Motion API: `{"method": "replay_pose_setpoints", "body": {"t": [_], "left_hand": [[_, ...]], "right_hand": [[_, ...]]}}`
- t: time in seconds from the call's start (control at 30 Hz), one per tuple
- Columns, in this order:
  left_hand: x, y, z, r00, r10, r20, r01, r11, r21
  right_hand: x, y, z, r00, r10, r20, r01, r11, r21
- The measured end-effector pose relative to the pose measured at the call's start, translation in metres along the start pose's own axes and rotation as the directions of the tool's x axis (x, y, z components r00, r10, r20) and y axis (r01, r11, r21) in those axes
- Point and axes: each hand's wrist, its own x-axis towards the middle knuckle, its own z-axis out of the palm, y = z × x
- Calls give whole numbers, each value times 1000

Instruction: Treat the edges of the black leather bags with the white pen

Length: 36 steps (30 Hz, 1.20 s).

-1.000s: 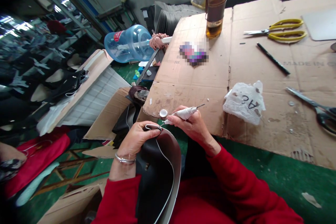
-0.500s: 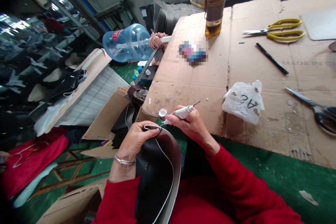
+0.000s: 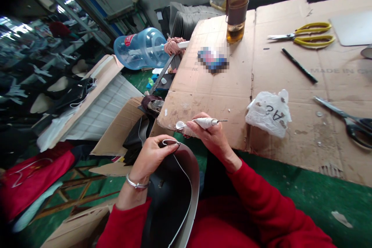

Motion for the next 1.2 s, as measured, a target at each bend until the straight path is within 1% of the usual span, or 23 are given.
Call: {"method": "replay_pose_setpoints", "body": {"t": [0.07,0.13,0.23,0.33,0.47,0.6,0.7,0.9,1.0,1.1,1.2], "left_hand": [[-3,5,-2,1000,16,-8,-15,996,92],[-5,8,-4,1000,6,-2,-6,988,153],[-6,7,-6,999,-1,41,-7,982,188],[-5,3,-6,995,25,94,-40,985,166],[-1,-4,-5,994,22,106,-37,989,143],[4,-9,-9,993,3,114,-18,992,125],[7,-11,-13,994,1,110,-10,997,81],[12,-11,-16,992,-68,107,74,996,-47],[13,-11,-17,985,-122,122,135,985,-103],[14,-13,-21,979,-153,138,171,977,-129],[17,-16,-27,977,-156,149,178,972,-152]], "right_hand": [[0,0,2,999,-29,19,30,998,-55],[-1,-1,4,999,-40,26,42,996,-80],[-1,-1,4,999,-36,39,39,996,-81],[-1,1,4,997,-34,73,40,996,-77],[-2,3,4,990,-36,139,50,994,-98],[-4,3,4,991,-76,108,92,984,-154],[-4,2,4,989,-91,117,110,979,-170],[-5,2,4,990,-88,107,105,980,-168],[-5,1,6,994,-97,41,102,984,-145],[-4,0,5,996,-86,-16,85,995,-57],[-4,0,1,996,-74,46,69,992,105]]}}
